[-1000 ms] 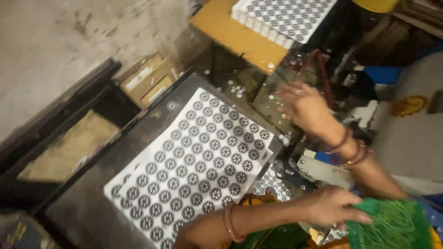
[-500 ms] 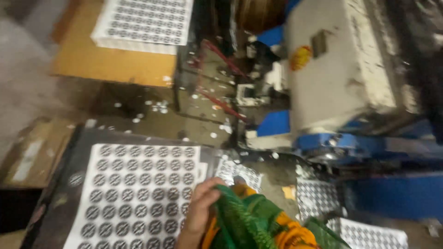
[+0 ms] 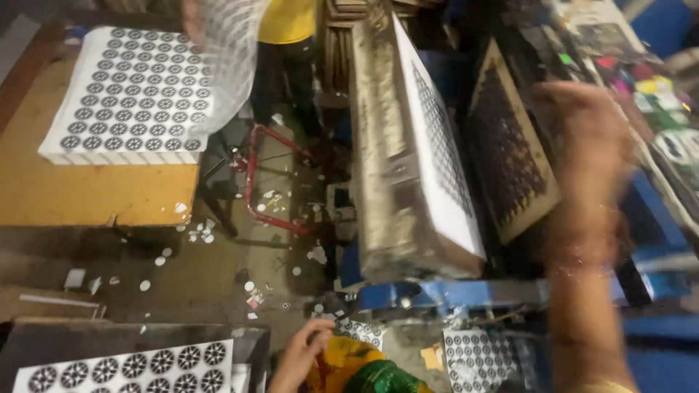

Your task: The recorder is manually handling and aligning sheets of printed circular designs on a work surface in a factory setting.

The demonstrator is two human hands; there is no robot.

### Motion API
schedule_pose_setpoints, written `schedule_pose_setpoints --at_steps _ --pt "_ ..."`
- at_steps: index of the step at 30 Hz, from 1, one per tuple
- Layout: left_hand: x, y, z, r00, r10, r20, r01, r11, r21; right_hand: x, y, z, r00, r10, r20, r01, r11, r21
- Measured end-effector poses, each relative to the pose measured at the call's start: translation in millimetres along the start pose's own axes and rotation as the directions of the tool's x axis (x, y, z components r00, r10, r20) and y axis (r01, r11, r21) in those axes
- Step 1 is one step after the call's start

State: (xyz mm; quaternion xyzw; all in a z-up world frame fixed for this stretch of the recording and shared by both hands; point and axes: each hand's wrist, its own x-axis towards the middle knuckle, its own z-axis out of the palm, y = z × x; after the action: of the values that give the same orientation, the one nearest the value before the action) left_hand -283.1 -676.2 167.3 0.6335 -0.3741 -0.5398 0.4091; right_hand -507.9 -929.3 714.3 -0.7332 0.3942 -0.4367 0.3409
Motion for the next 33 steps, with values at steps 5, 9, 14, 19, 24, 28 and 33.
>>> schedule_pose_setpoints --at_steps 5,9,14,19,24,28,33 --pt "41.6 -46.8 2.5 0.966 -0.144 -0.216 0.080 0.957 -0.278 66.5 588.3 138.2 0.978 0.152 0.142 -0.121 0.971 -0.207" --pt "49.7 -71.2 0.9 0.903 -0.065 -0.425 -0.129 0.901 -0.413 -70.6 459.0 309.1 0.970 -0.179 0.166 0.238 0.852 -0.467" --pt "69.6 -127.3 -16.0 0.671 -0.265 -0.692 -0.359 0.701 -0.616 -236.9 332.1 358.3 0.632 -0.270 0.726 0.419 0.907 -0.028" --pt "-64.5 -310.4 -112.6 0.322 -0.080 -0.943 0.467 0.880 0.085 -267.4 269.8 377.4 0.319 -0.275 0.907 0.262 0.945 0.194" --pt "-353.1 -253.2 -120.2 -0.080 -0.414 -0.907 -0.161 0.903 -0.398 -293.5 244.3 426.7 0.168 -0.384 0.908 0.440 0.853 0.280" --pt "-457.1 -248.9 -112.3 -0.195 -0.482 -0.854 -0.250 0.866 -0.432 -359.1 247.1 477.4 0.032 -0.441 0.897 0.531 0.767 0.359" --pt "-522.7 -298.0 -143.7 -0.362 -0.313 -0.878 0.237 0.880 -0.412 -382.3 292.6 531.4 0.081 -0.408 0.909 0.537 0.786 0.305"
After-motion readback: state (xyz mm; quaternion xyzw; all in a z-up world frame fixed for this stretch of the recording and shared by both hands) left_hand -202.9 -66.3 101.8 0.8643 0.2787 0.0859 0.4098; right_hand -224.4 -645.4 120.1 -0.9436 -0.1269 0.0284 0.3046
